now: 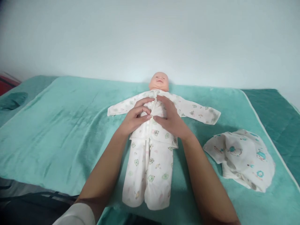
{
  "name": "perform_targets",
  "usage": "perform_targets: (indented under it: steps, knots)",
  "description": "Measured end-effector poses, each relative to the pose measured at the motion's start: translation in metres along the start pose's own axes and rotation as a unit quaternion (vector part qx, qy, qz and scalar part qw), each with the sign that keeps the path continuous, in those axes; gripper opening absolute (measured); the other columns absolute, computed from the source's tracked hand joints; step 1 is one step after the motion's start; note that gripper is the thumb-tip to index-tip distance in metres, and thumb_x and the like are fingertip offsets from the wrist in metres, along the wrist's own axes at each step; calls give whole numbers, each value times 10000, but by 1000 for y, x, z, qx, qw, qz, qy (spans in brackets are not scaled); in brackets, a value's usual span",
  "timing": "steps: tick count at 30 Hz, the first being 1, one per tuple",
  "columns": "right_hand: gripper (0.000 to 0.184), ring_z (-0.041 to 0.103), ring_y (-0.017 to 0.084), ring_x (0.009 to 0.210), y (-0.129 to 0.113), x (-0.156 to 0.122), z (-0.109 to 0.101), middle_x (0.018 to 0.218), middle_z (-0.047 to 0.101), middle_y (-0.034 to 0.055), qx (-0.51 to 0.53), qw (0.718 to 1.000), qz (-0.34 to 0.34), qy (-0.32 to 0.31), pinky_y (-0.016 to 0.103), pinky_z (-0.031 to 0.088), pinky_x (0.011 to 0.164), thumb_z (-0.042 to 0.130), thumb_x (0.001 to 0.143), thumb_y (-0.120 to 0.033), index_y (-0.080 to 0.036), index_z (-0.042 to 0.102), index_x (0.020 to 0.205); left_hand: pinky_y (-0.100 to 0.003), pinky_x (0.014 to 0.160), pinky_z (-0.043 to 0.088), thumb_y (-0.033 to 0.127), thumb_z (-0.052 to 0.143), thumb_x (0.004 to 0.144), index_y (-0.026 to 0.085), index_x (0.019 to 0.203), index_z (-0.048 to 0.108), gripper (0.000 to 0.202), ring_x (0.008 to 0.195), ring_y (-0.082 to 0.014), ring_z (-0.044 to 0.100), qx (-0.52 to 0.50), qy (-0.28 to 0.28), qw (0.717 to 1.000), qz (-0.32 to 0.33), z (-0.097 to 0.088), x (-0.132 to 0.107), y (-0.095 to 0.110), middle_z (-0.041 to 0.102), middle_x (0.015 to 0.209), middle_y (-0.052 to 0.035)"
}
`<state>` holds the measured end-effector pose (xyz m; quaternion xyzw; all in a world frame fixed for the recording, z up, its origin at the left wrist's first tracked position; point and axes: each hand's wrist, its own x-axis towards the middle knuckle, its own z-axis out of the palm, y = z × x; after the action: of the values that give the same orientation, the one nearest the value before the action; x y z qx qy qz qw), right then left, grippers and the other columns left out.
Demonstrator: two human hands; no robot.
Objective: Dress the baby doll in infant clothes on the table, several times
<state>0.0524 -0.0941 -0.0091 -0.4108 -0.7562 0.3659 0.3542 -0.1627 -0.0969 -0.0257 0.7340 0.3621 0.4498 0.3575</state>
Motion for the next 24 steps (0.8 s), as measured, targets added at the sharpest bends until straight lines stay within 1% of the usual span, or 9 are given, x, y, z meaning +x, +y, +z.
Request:
perform_targets:
  steps: [4,7,9,11,14,17,20,24]
  knots:
    - [667,269,292,1557,3,1,1,1657,332,36,-11,1000,2,-5,534,240,1282,651,927,-446,-359,363,1523,-527,1268,286,378,703,916,231,846,669,167,1509,-256,385,-26,3,1000,-18,-1,1,0,552,1513,-51]
    - [682,267,294,1558,3,1,1,1657,332,34,-10,1000,2,-9,535,245,1281,659,925,-478,-370,360,1529,-529,1267,293,367,719,905,234,856,679,147,1514,-260,378,-41,1,998,-39,-3,1,3,535,1527,-45]
    - [690,275,293,1555,4,1,0,1653,337,30,-6,1000,1,-9,532,251,1281,670,920,-485,-377,362,1528,-515,1271,290,357,719,907,240,862,685,129,1528,-256,356,-45,-17,998,-48,-7,1,4,514,1544,-32]
    - [702,279,291,1553,6,1,-1,1652,340,20,0,1000,-2,-10,526,257,1282,685,911,-489,-388,363,1527,-499,1278,281,347,710,913,248,875,691,108,1542,-250,333,-45,-48,997,-50,-11,1,5,484,1569,-16]
    - [727,278,287,1555,7,1,-2,1657,332,10,7,1000,-4,-13,514,267,1282,703,898,-493,-396,359,1532,-503,1288,262,353,695,923,255,886,692,105,1556,-254,306,-39,-76,995,-48,-14,2,6,455,1593,-1]
    - [750,282,295,1554,7,0,-2,1659,332,16,9,1000,-1,-15,518,273,1279,712,887,-516,-391,359,1537,-525,1297,236,374,697,918,253,869,681,131,1569,-263,275,-32,-65,996,-50,-13,1,5,461,1590,7]
    - [771,284,305,1553,6,1,-3,1658,337,24,11,1000,10,-17,530,270,1279,720,876,-544,-386,364,1541,-544,1296,228,392,707,908,249,853,670,157,1568,-276,275,-25,-58,997,-49,-11,1,4,470,1586,7]
    - [789,282,310,1553,6,2,-3,1655,346,26,14,1000,13,-17,550,263,1279,741,857,-553,-388,376,1537,-539,1271,285,395,709,906,249,844,664,165,1566,-279,282,-25,-61,997,-38,-11,1,3,474,1583,-1]
